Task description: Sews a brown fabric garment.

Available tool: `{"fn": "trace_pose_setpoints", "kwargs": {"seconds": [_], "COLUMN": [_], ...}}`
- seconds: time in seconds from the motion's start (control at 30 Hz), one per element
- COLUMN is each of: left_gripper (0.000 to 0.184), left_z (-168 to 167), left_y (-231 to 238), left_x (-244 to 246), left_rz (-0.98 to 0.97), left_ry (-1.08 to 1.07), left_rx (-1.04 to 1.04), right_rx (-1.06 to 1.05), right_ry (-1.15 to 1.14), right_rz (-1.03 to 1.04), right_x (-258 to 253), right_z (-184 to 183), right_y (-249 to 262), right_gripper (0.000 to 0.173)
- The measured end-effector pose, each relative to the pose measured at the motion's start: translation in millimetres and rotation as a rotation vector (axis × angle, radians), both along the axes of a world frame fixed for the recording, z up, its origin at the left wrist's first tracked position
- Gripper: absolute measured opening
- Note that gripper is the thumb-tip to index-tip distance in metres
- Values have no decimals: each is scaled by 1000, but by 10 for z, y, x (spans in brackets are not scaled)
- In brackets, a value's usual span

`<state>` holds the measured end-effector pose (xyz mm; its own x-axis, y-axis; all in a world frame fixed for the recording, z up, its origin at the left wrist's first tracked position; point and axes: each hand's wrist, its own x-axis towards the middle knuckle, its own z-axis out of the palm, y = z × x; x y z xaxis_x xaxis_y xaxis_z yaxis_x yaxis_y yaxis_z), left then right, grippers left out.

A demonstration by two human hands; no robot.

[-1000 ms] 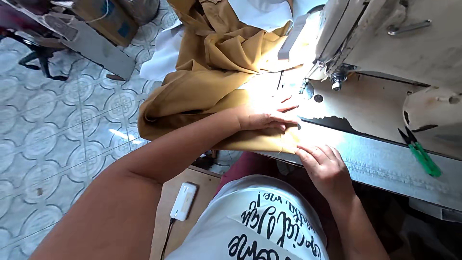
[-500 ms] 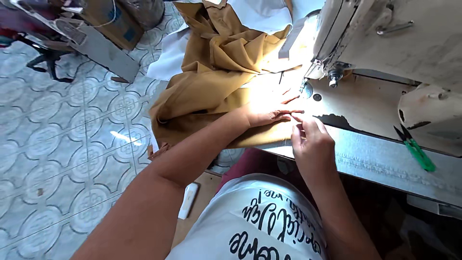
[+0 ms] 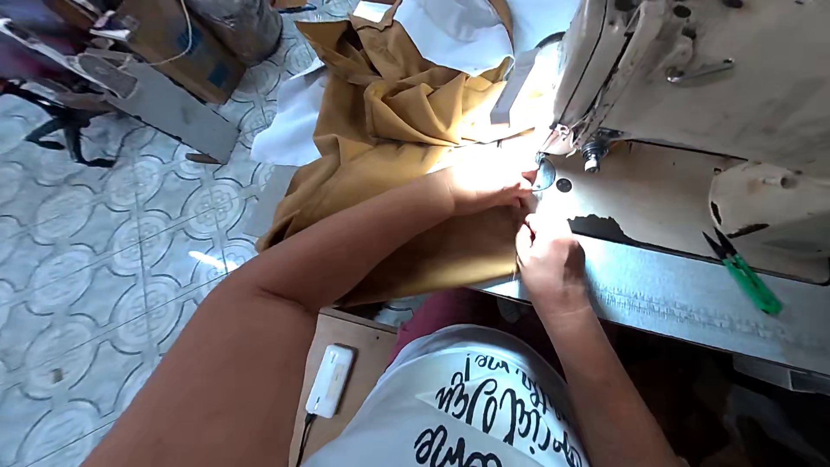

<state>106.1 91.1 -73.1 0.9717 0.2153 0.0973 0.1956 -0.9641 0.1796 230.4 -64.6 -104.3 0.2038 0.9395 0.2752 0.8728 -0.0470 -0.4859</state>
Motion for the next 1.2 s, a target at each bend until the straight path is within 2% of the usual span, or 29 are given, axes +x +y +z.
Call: {"fn": "trace_pose_setpoints", "kwargs": {"seconds": [0.07,0.17,0.33,0.43,0.73,0.9,1.1,1.2], "left_gripper": [14,15,21,21,17,20,24,24], "left_z": [-119,-277,-249,-291,-399,-417,-418,-389], "left_y": [182,328,376,393,366,326,274,237], "left_x": [-35,-100,-189,-171,-69,-11,15,7], "left_rz": [-86,-116,-82,-123,-154,-115,-81,-54], "left_ry": [-71,-196,-153,-190,-341,-341,-339,-315], "left_rx": [-125,-250,-412,-328,-176,-123,-30,-25], "right_rx": [6,-17,-38,-39,-58,-70,-77,-127], "right_ry": [25,44,107,133,2,-124,-96,-1], "right_rz": [-26,-71,-96,-114,-146,-142,-118,-100], "right_x": [1,-24,-46,-42,-2,39,100,147], "right_z": [-26,-37,-15,-36,-9,19,62,124], "right_y": [30,81,123,135,221,230,258,236], "right_gripper": [17,22,34,40,25,22,15,9]}}
